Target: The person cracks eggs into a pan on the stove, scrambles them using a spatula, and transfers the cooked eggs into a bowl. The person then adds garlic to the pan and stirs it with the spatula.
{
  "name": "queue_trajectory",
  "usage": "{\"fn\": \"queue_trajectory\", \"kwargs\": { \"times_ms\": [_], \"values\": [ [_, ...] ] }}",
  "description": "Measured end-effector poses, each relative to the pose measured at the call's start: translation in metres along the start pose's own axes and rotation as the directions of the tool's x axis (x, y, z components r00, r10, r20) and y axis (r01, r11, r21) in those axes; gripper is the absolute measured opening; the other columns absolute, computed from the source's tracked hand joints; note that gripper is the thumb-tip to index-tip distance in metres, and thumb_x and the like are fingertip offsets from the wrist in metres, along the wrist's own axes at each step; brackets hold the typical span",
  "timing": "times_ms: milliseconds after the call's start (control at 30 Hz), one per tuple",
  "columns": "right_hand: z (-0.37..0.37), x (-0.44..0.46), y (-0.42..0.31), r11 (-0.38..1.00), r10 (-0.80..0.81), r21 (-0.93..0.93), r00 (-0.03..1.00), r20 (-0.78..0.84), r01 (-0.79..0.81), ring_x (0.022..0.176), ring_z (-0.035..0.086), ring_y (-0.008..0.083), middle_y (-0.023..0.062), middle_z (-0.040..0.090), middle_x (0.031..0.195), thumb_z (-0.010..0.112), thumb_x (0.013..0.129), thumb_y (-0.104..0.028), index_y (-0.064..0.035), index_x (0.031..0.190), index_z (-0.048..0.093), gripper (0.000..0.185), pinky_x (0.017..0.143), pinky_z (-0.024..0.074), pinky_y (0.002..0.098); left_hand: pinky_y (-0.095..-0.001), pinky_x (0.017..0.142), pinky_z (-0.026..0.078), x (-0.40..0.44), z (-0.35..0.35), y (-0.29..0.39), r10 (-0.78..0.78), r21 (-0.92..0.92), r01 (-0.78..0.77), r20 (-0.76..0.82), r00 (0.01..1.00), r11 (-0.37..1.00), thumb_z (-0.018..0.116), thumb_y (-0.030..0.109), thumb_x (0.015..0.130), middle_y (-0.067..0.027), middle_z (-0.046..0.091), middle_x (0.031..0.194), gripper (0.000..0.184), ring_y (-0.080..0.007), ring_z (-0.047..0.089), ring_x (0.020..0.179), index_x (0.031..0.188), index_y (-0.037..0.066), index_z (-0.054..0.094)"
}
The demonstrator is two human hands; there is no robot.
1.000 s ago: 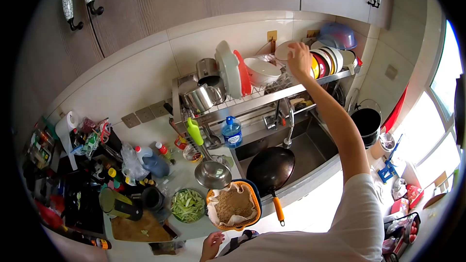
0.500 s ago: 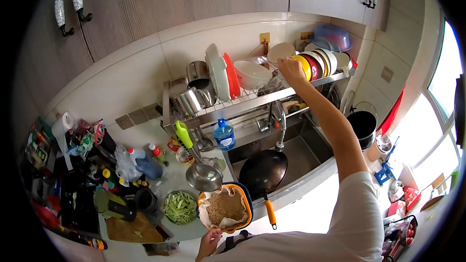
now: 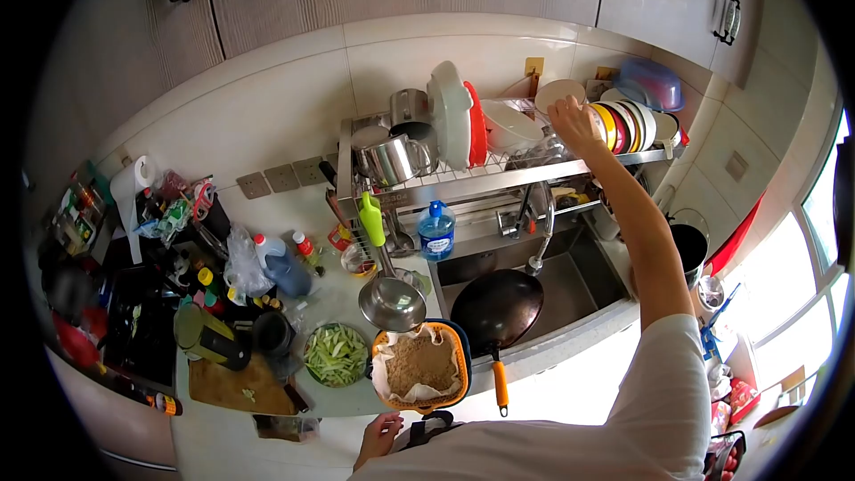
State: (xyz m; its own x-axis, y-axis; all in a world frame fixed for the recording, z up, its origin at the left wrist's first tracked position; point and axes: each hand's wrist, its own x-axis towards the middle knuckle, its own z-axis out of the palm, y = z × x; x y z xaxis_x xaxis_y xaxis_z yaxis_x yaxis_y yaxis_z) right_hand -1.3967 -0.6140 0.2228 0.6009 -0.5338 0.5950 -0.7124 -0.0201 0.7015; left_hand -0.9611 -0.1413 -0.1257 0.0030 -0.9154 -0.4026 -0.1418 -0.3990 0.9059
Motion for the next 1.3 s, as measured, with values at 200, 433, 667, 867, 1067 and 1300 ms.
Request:
{"fn": "queue_trajectory", "kwargs": {
  "times_ms": [200, 433, 667, 867, 1067, 1300],
  "values": [
    [0.014, -0.001, -0.005, 0.999, 0.046, -0.016, 0.999, 0.027, -0.045, 0.097, 0.053, 0.0222, 0.0052, 0.057, 0.086, 0.061, 0.076, -0.015, -0.0067, 0.089, 0.059, 0.015, 0.064, 0.0536, 0.0360, -0.0283, 0.077, 0.052, 0.000, -0.005, 0.000, 0.053, 0.023, -0.053, -0.015, 0.998, 0.998, 0.059, 0.018, 0.091, -0.0106, 0.066, 0.101, 0.028, -0.0170, 0.065, 0.090, 0.113, 0.001, 0.057],
    [0.008, 0.025, -0.027, 0.995, -0.063, -0.081, 0.998, -0.005, 0.062, 0.093, 0.050, 0.0181, 0.0002, 0.058, 0.079, 0.063, 0.073, -0.019, -0.0104, 0.071, 0.068, 0.010, 0.060, 0.0509, 0.0305, -0.0281, 0.076, 0.052, -0.002, -0.001, -0.002, 0.012, -0.039, -0.012, 0.004, 1.000, 0.999, 0.059, 0.018, 0.091, -0.0112, 0.067, 0.100, 0.027, -0.0179, 0.066, 0.088, 0.112, 0.000, 0.057],
    [-0.067, 0.112, -0.018, 0.987, 0.007, -0.154, 0.981, -0.192, -0.037, 0.094, 0.051, 0.0179, 0.0012, 0.061, 0.077, 0.061, 0.073, -0.013, -0.0095, 0.073, 0.068, 0.008, 0.055, 0.0529, 0.0261, -0.0281, 0.077, 0.051, -0.005, -0.002, -0.001, 0.069, -0.070, -0.070, -0.020, 0.997, 0.995, 0.058, 0.014, 0.090, -0.0088, 0.066, 0.099, 0.025, -0.0169, 0.064, 0.089, 0.111, 0.001, 0.058],
    [-0.180, 0.088, -0.021, 0.990, 0.128, 0.074, 0.990, -0.061, -0.123, 0.101, 0.056, 0.0213, 0.0073, 0.062, 0.086, 0.061, 0.074, -0.005, -0.0043, 0.083, 0.063, 0.010, 0.061, 0.0569, 0.0299, -0.0280, 0.076, 0.051, -0.019, -0.015, -0.023, 0.063, -0.023, -0.065, -0.071, 0.995, 0.998, 0.060, 0.016, 0.090, -0.0067, 0.067, 0.099, 0.024, -0.0164, 0.064, 0.087, 0.110, 0.003, 0.059],
    [-0.352, 0.013, -0.146, 0.483, -0.114, 0.858, 0.984, -0.137, 0.175, 0.087, 0.058, 0.0351, 0.0148, 0.063, 0.095, 0.055, 0.062, 0.007, -0.0016, 0.105, 0.060, 0.044, 0.071, 0.0485, 0.0418, -0.0288, 0.082, 0.051, -0.032, -0.052, 0.014, 0.256, -0.263, -0.232, 0.058, 0.965, 0.937, 0.061, 0.014, 0.090, -0.0070, 0.063, 0.105, 0.029, -0.0155, 0.061, 0.095, 0.115, 0.001, 0.056],
    [-0.484, -0.013, -0.394, -0.181, -0.408, 0.965, 0.879, -0.248, 0.188, 0.074, 0.061, 0.0302, 0.0096, 0.067, 0.097, 0.064, 0.064, 0.004, -0.0030, 0.108, 0.061, 0.044, 0.069, 0.0501, 0.0378, -0.0404, 0.103, 0.039, -0.138, -0.158, 0.027, 0.349, -0.904, -0.135, 0.016, 0.937, 0.405, 0.064, 0.012, 0.087, -0.0107, 0.044, 0.136, 0.062, -0.0203, 0.044, 0.124, 0.140, 0.004, 0.031]
  ]
}}
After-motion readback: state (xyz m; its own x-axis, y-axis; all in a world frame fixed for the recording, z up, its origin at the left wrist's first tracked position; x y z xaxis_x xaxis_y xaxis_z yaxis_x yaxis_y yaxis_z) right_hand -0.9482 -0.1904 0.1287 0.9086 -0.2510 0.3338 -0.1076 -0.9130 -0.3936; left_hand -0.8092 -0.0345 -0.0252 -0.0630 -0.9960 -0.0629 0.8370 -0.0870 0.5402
